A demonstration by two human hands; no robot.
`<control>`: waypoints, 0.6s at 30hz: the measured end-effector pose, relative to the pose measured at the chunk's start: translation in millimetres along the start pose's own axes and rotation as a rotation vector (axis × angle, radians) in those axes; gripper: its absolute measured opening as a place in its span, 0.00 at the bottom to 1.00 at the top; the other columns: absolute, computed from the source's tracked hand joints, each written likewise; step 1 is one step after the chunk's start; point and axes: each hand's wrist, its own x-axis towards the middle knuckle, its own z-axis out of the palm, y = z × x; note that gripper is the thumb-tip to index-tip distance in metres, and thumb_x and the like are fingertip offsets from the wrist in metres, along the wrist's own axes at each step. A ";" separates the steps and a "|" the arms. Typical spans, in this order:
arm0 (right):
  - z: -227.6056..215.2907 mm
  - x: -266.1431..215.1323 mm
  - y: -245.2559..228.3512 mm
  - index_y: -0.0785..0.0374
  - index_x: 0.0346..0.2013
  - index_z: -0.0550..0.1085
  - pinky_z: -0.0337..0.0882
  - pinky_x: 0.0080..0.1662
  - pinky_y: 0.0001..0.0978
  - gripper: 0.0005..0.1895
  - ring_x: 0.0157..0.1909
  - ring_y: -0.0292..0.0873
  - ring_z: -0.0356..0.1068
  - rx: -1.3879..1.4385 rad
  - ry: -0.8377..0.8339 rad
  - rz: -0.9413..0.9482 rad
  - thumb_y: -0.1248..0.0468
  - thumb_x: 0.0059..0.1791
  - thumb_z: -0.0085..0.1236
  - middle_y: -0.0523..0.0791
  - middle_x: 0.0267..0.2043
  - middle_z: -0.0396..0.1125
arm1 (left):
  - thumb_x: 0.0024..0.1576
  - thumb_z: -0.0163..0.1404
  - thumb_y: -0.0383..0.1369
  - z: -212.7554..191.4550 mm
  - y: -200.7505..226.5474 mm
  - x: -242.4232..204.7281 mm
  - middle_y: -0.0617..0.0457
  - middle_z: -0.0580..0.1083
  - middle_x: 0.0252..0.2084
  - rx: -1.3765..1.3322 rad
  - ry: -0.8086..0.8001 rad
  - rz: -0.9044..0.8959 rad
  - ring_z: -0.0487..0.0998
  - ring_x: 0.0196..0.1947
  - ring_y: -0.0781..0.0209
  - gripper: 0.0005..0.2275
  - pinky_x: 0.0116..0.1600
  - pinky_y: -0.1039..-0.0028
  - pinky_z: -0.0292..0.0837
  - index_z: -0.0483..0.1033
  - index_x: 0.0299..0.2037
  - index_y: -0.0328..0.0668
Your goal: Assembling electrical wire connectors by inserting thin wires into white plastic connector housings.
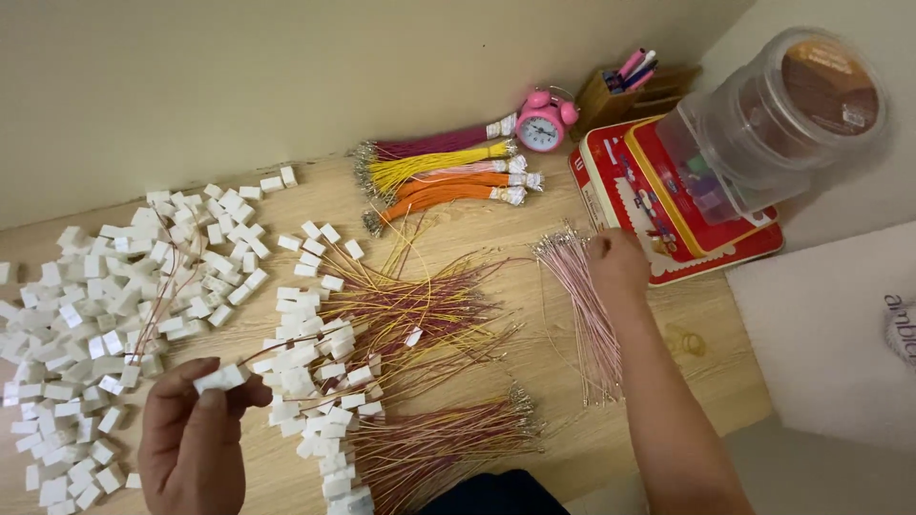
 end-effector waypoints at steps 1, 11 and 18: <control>-22.7 -12.4 -16.0 0.63 0.43 0.76 0.73 0.41 0.39 0.07 0.38 0.46 0.70 0.000 0.005 -0.002 0.63 0.55 0.53 0.48 0.41 0.71 | 0.66 0.35 0.21 1.8 1.3 -1.0 0.44 0.70 0.43 -0.004 -0.001 0.003 0.77 0.40 0.49 0.14 0.53 0.65 0.73 0.65 0.61 0.31; -128.4 -49.8 -41.8 0.67 0.52 0.73 0.71 0.38 0.25 0.09 0.35 0.36 0.68 0.654 0.250 -0.110 0.68 0.58 0.52 0.45 0.39 0.70 | 0.66 0.37 0.20 16.1 19.7 -18.3 0.38 0.74 0.45 0.092 -0.029 -0.043 0.80 0.42 0.47 0.14 0.40 0.74 0.62 0.65 0.61 0.29; -163.3 -137.9 -116.9 0.68 0.46 0.75 0.62 0.36 0.25 0.08 0.32 0.35 0.59 0.636 0.032 -0.371 0.72 0.52 0.53 0.42 0.33 0.65 | 0.62 0.45 0.22 39.8 7.4 -17.7 0.36 0.79 0.43 -0.168 -0.197 -0.106 0.82 0.42 0.49 0.14 0.49 0.63 0.79 0.71 0.58 0.29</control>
